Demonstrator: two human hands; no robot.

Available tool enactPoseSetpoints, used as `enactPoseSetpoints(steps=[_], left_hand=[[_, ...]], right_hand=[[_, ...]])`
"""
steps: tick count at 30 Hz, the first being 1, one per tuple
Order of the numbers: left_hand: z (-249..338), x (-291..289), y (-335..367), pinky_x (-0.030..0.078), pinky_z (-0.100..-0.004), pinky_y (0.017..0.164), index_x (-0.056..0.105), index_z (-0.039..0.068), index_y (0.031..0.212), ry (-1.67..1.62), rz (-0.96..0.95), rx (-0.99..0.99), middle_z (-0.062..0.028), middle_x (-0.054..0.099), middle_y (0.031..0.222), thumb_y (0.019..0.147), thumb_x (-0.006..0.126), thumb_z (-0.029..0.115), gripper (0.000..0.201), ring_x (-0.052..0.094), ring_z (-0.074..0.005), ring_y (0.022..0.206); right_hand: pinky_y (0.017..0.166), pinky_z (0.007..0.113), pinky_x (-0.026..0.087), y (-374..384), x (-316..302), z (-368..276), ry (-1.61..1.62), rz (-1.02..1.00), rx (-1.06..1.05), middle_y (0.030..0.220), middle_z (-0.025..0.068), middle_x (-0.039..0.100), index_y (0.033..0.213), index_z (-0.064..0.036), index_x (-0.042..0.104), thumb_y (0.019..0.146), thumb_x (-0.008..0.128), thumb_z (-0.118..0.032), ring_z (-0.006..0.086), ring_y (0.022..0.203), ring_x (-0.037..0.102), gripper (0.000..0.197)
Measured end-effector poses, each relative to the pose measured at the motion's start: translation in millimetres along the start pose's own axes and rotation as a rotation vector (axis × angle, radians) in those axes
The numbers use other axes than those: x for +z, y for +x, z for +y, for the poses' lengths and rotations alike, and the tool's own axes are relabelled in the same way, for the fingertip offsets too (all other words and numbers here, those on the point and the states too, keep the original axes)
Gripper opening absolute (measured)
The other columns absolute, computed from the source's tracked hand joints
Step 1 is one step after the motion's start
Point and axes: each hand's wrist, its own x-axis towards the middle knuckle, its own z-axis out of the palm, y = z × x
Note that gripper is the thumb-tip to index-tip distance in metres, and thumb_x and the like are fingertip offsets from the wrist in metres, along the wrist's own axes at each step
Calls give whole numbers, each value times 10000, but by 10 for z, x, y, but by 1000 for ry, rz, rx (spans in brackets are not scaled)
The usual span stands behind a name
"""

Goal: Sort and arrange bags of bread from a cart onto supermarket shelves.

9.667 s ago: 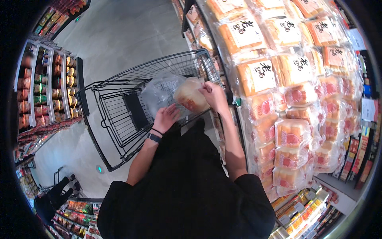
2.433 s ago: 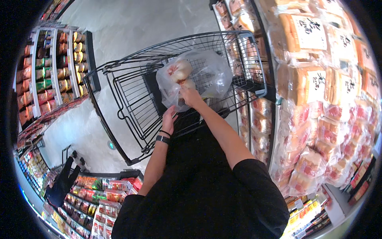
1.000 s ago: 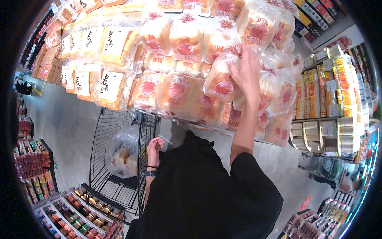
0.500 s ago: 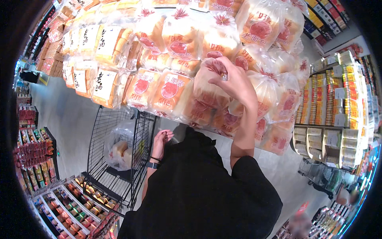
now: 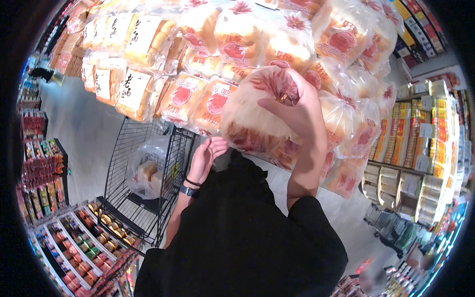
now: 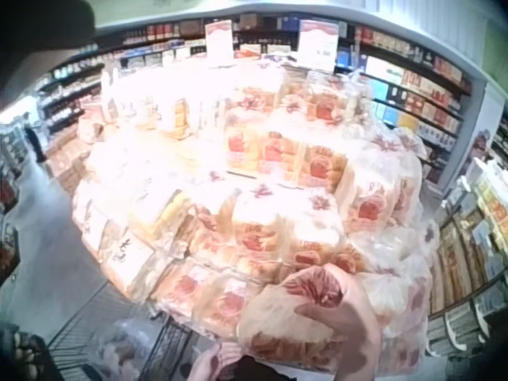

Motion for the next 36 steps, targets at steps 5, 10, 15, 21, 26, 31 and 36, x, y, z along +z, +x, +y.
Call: enactPoseSetpoints(steps=[5, 10, 15, 21, 26, 31, 36], left_hand=[[306, 201, -50, 335, -404, 1156, 392, -8, 1478, -425, -105, 40, -126, 497, 1484, 1070, 334, 439, 608, 466, -253, 1361], [418, -135, -296, 287, -421, 1186, 344, 6, 1514, -703, -215, -89, -133, 443, 1529, 1053, 330, 510, 684, 422, -254, 1406], [442, -777, -728, 284, -406, 1185, 337, -3, 1516, -689, -239, -30, -124, 448, 1529, 1048, 312, 547, 722, 432, -227, 1403], [527, -1571, -1427, 305, -424, 1180, 359, -16, 1496, -729, 5, 146, -145, 472, 1506, 1060, 315, 503, 679, 455, -261, 1384], [503, -2347, -1876, 349, -442, 1148, 410, 8, 1466, -896, 212, 328, -149, 531, 1446, 1067, 286, 425, 590, 517, -287, 1317], [-150, -3371, -2185, 370, -466, 1117, 491, 15, 1369, -1030, 682, 392, -146, 541, 1375, 1023, 356, 351, 501, 508, -292, 1279], [-366, -3717, -2654, 368, -472, 1131, 509, -17, 1317, -1239, 951, 441, -174, 508, 1377, 989, 425, 281, 451, 448, -309, 1345]], right_hand=[[738, 246, 492, 38, 395, 28, -70, -223, -39, 901, -15, 632, 1145, -1, 644, 715, 851, -8, 69, 829, 577, 477], [746, 242, 498, -36, 974, -149, -46, -375, -10, 912, -16, 628, 1132, -3, 656, 727, 843, -7, 73, 838, 588, 446], [835, 259, 536, -154, 1678, -297, 114, -622, 142, 1067, 57, 699, 1153, 6, 660, 781, 798, 5, 102, 951, 660, 396], [824, 242, 539, -191, 2782, -423, -291, -956, 67, 1075, 50, 705, 1199, -32, 645, 787, 802, -7, 76, 950, 656, 441], [823, 271, 540, -308, 3850, -289, -241, -1032, -89, 1054, 87, 715, 1154, -8, 673, 811, 793, -48, 110, 950, 667, 365], [827, 259, 532, -386, 5068, 345, -54, -1170, 163, 1049, 83, 722, 1155, 5, 673, 857, 750, -45, 92, 955, 638, 312], [818, 259, 526, -563, 6220, 1539, -85, -1271, 133, 1015, 61, 724, 1163, 14, 663, 859, 742, -35, 103, 930, 653, 318]])
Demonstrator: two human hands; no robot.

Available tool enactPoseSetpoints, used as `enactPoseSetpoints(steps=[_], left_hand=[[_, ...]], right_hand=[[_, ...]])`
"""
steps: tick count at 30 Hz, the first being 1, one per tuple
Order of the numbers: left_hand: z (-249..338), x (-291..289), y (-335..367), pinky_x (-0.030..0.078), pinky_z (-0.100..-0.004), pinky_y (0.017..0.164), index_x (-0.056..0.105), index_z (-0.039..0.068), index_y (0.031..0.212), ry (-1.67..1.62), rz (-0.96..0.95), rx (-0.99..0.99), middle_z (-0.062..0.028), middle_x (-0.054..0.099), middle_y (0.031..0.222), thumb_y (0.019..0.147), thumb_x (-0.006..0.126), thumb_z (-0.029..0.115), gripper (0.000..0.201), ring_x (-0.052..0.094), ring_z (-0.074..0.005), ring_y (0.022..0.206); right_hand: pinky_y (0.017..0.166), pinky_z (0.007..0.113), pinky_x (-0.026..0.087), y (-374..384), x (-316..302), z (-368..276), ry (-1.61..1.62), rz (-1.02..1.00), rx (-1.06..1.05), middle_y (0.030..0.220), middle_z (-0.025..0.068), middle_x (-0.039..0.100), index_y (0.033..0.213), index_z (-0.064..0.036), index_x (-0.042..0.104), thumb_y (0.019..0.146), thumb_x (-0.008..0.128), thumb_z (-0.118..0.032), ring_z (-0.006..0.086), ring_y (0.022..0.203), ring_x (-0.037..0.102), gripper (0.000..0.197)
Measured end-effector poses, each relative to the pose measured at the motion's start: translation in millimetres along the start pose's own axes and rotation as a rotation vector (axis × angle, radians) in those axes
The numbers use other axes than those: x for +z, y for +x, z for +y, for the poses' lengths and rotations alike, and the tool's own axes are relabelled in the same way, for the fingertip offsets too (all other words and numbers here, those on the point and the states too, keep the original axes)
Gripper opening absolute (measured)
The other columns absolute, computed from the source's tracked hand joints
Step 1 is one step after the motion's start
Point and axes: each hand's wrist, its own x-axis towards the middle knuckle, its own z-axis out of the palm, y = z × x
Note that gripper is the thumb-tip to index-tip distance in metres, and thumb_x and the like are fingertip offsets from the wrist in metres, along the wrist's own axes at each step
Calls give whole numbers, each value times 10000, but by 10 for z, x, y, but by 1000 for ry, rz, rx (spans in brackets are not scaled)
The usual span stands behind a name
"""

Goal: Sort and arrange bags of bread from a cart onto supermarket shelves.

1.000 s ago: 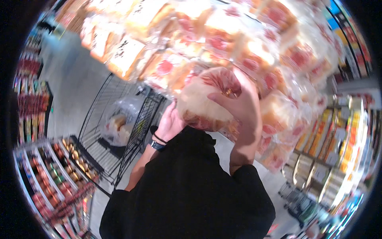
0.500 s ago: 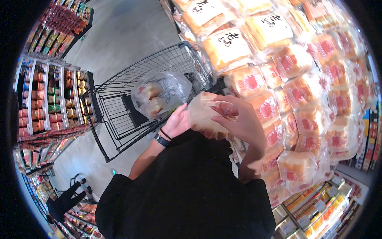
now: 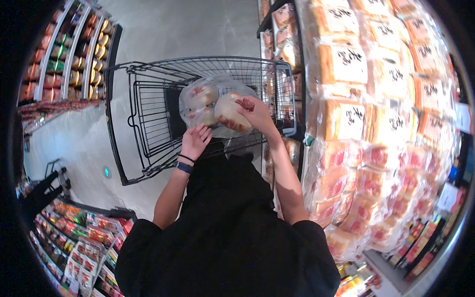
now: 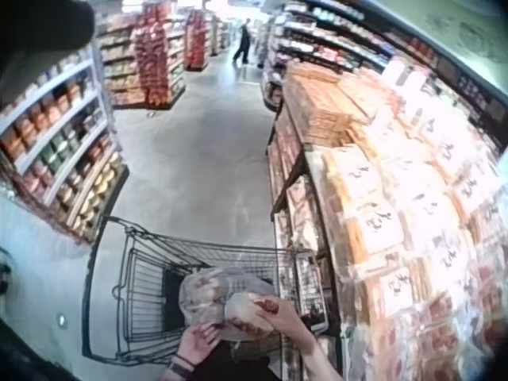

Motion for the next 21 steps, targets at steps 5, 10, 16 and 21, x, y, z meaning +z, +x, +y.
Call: enactPoseSetpoints(steps=[5, 10, 16, 21], left_hand=[[230, -154, 4, 371, -457, 1140, 508, -30, 1306, -117, -22, -15, -188, 511, 1394, 990, 442, 248, 426, 452, -321, 1360], [316, -379, -55, 392, -438, 1117, 517, -29, 1289, -147, -51, -17, -163, 546, 1359, 1005, 479, 269, 414, 487, -308, 1326], [405, -278, -99, 404, -431, 1099, 538, -13, 1248, -138, -91, -24, -149, 570, 1299, 1010, 473, 274, 379, 526, -291, 1256], [474, -410, -143, 421, -425, 1082, 560, -5, 1221, -150, -108, 6, -140, 596, 1257, 1010, 474, 265, 354, 555, -287, 1213]], right_hand=[[818, 280, 524, 866, 237, 1138, -28, 53, 33, 972, 47, 740, 1135, -1, 687, 850, 748, -60, 121, 893, 677, 297], [723, 344, 504, 1341, 647, 1218, -534, 75, 129, 846, 107, 706, 1061, -67, 717, 821, 746, -109, 215, 774, 654, 246], [765, 425, 523, 1813, 682, 1599, -905, -82, -209, 900, 129, 700, 1042, -99, 729, 782, 752, -123, 329, 886, 672, 262], [928, 427, 454, 1907, 865, 1650, -1140, -159, -122, 1052, 82, 657, 981, -174, 760, 747, 712, -92, 289, 1113, 581, 252]])
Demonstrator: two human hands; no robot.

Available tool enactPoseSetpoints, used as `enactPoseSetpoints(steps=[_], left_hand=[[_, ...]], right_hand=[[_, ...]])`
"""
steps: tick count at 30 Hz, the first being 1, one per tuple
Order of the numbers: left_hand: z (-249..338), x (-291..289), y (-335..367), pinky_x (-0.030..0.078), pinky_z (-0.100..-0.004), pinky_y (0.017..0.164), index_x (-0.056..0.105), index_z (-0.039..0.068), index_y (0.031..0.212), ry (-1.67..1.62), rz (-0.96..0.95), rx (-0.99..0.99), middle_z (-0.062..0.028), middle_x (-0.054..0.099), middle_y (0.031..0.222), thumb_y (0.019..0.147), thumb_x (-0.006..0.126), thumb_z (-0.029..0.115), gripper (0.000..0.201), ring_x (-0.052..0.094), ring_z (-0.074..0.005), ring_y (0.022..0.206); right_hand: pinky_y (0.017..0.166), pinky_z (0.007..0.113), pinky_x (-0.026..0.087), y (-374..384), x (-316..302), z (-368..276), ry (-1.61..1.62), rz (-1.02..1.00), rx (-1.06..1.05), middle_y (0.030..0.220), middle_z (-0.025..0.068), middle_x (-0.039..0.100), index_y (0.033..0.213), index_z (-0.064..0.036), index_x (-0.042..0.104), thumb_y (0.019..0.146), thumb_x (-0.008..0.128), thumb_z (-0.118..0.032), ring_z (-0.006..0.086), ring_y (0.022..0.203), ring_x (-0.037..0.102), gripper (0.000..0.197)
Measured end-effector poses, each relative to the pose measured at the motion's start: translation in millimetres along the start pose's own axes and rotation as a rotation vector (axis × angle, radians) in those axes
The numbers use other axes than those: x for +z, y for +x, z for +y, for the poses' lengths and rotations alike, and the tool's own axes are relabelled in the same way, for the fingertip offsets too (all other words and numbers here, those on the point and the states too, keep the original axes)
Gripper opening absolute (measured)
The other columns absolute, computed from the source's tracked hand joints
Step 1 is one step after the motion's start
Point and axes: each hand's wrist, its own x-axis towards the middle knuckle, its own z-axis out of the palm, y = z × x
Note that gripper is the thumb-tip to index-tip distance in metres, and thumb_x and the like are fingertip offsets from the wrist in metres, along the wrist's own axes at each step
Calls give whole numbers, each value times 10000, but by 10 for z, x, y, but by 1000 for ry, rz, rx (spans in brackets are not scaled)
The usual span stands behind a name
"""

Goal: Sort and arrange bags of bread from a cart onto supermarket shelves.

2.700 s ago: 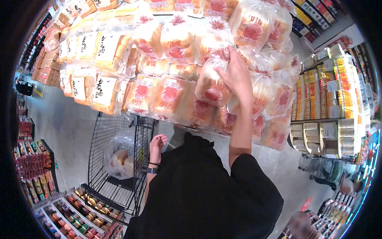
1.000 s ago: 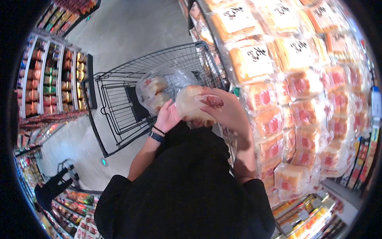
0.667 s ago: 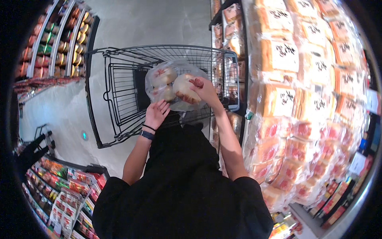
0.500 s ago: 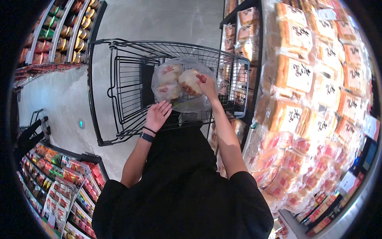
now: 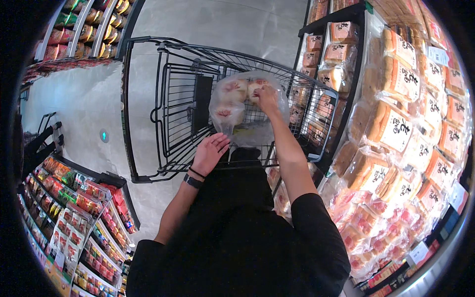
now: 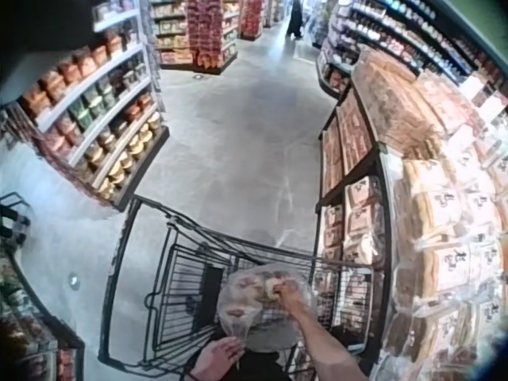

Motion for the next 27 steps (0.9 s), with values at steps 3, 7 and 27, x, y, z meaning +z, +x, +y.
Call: enactPoseSetpoints(steps=[3, 7, 27], left_hand=[[2, -99, -25, 426, -413, 1068, 576, 9, 1230, 19, 27, 3, -132, 611, 1236, 1021, 445, 297, 379, 572, -282, 1186], [-40, -7, 68, 436, -413, 1059, 582, 7, 1205, 36, -10, -45, -128, 622, 1206, 1009, 477, 277, 350, 579, -279, 1170], [-922, 538, 206, 438, -432, 1067, 576, 4, 1214, 342, -195, -384, -131, 603, 1216, 984, 505, 260, 352, 563, -293, 1180]], right_hand=[[958, 439, 423, 2, -7, -96, -11, 19, 29, 1114, 95, 635, 1055, -165, 736, 751, 698, -89, 305, 1136, 560, 315], [991, 449, 407, -137, 10, 22, -89, 267, 67, 1217, 130, 583, 1197, -142, 667, 744, 699, -81, 339, 1193, 518, 458], [1014, 452, 453, -2789, -409, -82, 395, 536, 302, 1292, 236, 519, 1103, -30, 644, 797, 631, -43, 410, 1205, 530, 306]])
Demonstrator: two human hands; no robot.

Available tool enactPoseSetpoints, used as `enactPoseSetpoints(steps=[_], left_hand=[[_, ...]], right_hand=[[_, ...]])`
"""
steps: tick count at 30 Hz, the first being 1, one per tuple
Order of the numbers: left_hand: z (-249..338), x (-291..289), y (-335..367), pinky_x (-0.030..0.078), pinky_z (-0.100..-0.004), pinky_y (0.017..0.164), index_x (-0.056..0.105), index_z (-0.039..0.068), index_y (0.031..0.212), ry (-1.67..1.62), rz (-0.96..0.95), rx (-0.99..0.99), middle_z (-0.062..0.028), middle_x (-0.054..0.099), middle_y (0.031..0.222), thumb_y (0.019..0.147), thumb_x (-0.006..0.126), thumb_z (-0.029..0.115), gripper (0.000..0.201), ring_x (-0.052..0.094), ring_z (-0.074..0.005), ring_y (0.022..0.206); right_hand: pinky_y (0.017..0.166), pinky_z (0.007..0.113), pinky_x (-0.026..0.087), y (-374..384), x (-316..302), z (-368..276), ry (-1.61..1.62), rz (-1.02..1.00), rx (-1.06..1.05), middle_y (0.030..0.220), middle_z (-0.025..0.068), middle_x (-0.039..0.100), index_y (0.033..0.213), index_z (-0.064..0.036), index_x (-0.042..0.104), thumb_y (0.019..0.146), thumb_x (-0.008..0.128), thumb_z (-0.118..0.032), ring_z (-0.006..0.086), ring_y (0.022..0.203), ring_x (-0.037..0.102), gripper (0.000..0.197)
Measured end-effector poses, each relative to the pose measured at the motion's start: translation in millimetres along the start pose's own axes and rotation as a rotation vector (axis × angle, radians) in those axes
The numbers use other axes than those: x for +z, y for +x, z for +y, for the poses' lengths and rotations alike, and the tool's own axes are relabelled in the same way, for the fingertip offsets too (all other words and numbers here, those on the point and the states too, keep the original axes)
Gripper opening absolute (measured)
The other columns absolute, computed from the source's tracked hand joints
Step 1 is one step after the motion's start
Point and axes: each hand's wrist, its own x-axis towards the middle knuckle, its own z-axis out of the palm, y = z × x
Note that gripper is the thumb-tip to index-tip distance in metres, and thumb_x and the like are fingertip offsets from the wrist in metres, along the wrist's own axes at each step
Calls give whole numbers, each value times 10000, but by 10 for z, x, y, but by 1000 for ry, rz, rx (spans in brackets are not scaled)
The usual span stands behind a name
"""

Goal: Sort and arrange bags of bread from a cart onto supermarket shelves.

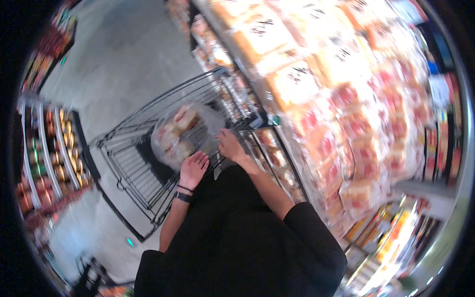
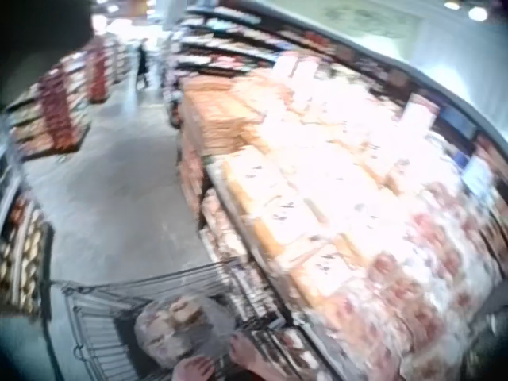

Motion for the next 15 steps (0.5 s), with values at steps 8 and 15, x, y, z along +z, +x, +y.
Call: enactPoseSetpoints(steps=[8, 15], left_hand=[[-550, 651, 200, 410, -444, 1107, 569, 18, 1223, 168, -14, -125, -118, 604, 1222, 963, 526, 198, 319, 542, -275, 1212], [-1197, 1042, 434, 427, -444, 1091, 592, 13, 1197, 268, -113, -294, -112, 641, 1203, 963, 542, 204, 306, 597, -272, 1166]], right_hand=[[940, 407, 501, -477, -1321, -256, 205, 302, 25, 1278, 177, 555, 1086, -37, 648, 850, 595, -11, 358, 1140, 586, 243], [851, 354, 526, -1361, -2320, 139, 276, 528, 121, 1088, 112, 657, 1046, -30, 668, 906, 578, 7, 280, 1016, 644, 170]])
